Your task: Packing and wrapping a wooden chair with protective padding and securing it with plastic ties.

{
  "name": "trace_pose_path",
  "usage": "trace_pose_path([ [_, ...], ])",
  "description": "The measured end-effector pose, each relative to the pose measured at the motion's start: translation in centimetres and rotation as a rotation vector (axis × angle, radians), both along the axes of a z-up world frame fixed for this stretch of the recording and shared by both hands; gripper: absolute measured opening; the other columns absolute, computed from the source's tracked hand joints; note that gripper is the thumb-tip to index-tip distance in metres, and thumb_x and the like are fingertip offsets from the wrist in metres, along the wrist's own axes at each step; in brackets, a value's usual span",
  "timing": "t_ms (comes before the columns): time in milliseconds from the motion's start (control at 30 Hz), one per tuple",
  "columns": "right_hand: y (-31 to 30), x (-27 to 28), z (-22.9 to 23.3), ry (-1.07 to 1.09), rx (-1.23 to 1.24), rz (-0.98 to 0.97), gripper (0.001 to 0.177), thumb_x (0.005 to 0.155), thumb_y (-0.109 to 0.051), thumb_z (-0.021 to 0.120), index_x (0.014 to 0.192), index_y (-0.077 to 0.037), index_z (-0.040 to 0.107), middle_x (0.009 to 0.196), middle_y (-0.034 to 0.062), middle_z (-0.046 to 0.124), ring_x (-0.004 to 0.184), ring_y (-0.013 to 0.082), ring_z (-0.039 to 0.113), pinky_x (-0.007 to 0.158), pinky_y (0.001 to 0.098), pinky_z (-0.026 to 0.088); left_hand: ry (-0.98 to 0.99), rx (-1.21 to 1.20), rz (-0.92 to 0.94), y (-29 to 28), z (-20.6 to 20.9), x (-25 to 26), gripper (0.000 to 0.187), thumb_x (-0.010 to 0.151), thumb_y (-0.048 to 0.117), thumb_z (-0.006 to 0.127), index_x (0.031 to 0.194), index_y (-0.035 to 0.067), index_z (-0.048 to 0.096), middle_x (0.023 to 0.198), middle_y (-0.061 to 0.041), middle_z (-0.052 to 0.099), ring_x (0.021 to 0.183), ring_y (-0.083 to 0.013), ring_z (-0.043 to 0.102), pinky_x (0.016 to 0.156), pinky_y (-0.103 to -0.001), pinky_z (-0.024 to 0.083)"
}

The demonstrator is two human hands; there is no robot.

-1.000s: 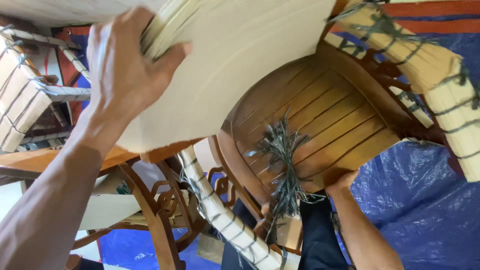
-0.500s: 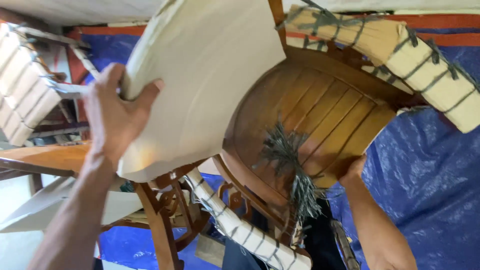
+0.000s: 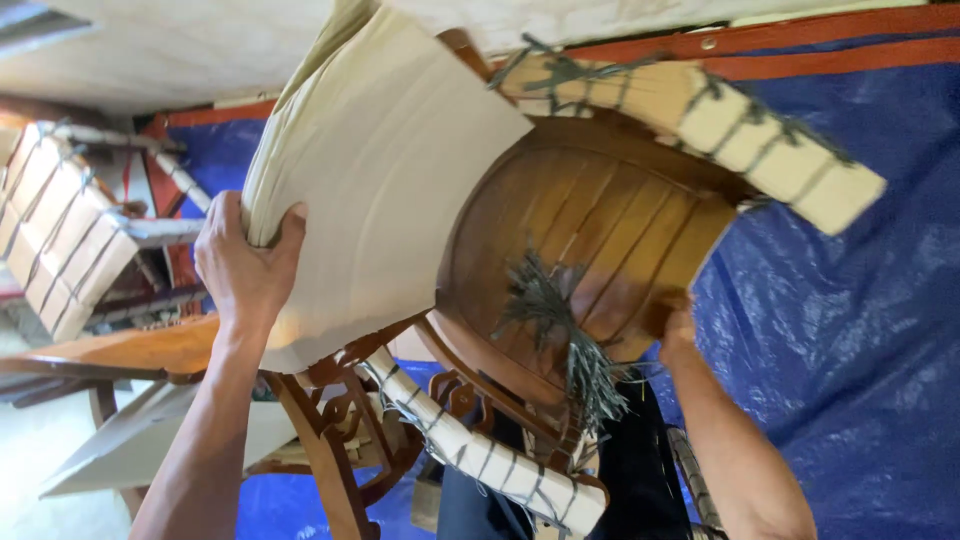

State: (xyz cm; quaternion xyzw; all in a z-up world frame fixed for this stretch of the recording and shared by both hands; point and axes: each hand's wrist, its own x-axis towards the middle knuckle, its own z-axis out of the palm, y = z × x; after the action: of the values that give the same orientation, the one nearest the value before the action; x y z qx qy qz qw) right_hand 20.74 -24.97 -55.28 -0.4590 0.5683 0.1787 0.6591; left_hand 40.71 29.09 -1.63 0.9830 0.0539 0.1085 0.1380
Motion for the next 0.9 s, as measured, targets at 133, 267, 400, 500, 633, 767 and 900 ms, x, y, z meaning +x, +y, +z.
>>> trace_pose_path([
  [133,3.0,0.7,6.3,0.054,-0.535,0.395,0.053,0.105,-0.051,0.054,0.131,-0.007,0.067,0.125,0.014,0.067,0.115,0.0337,0.062,0.098,0.0472,0.048,-0.03,0.038,-0.048,0.3,-0.5,0.2,0.044,0.096,0.034,0.083,0.099,0.0,0.056,0.093,-0.021,0.062,0.087,-0.0452,0.061,0.075,-0.053,0.047],
  [267,5.0,-1.0,11.2,-0.271,-0.659,0.108,0.028,0.101,-0.027,0.066,0.117,-0.004,0.066,0.11,0.0086,0.068,0.103,0.0233,0.062,0.092,0.0372,0.05,-0.039,0.071,-0.07,1.2,-1.2,0.4,0.046,0.094,0.037,0.082,0.097,0.0,0.056,0.093,-0.022,0.062,0.088,-0.0466,0.061,0.075,-0.056,0.047],
  [400,6.5,-2.4,24.0,-0.388,-0.615,-0.249,0.015,0.101,-0.018,0.064,0.111,-0.007,0.065,0.106,0.0027,0.069,0.1,0.0142,0.063,0.09,0.0287,0.05,-0.056,0.078,-0.09,2.2,-2.4,1.1,0.044,0.093,0.038,0.081,0.096,0.001,0.057,0.098,-0.022,0.065,0.09,-0.0466,0.063,0.075,-0.057,0.048],
  [500,7.5,-6.4,30.6,-0.478,-0.635,-0.398,0.018,0.097,-0.014,0.068,0.112,-0.007,0.063,0.107,0.0025,0.069,0.102,0.0137,0.063,0.091,0.0274,0.05,0.086,0.075,-0.062,2.1,-1.6,1.8,0.052,0.093,0.045,0.076,0.111,0.0,0.059,0.107,-0.025,0.063,0.102,-0.0496,0.06,0.084,-0.061,0.046],
  [633,7.9,-14.7,40.2,-0.486,-0.764,-0.533,0.02,0.096,-0.012,0.064,0.115,-0.005,0.063,0.109,0.0051,0.07,0.104,0.0161,0.066,0.096,0.0284,0.05,-0.129,0.297,-0.408,-1.6,-2.6,-0.9,0.07,0.092,0.044,0.076,0.136,-0.007,0.054,0.134,-0.033,0.055,0.129,-0.0524,0.049,0.11,-0.065,0.038],
  [767,7.2,-25.4,44.4,-0.349,-0.933,-0.694,0.022,0.097,-0.012,0.066,0.116,-0.003,0.061,0.114,0.0073,0.069,0.109,0.0175,0.066,0.099,0.031,0.05,-0.077,0.082,-0.703,-14.3,-2.8,-10.6,0.091,0.092,0.035,0.077,0.158,-0.008,0.033,0.162,-0.033,0.032,0.148,-0.053,0.029,0.121,-0.065,0.022],
  [900,6.3,-35.8,48.2,-0.293,-1.026,-0.965,0.028,0.097,-0.013,0.063,0.121,-0.003,0.056,0.118,0.0095,0.066,0.111,0.0176,0.064,0.1,0.0303,0.052,0.504,-0.57,-1.038,-29.7,3.3,-26.9,0.081,0.085,0.015,0.077,0.151,-0.003,0.035,0.156,-0.026,0.037,0.147,-0.0409,0.037,0.122,-0.047,0.032],
])
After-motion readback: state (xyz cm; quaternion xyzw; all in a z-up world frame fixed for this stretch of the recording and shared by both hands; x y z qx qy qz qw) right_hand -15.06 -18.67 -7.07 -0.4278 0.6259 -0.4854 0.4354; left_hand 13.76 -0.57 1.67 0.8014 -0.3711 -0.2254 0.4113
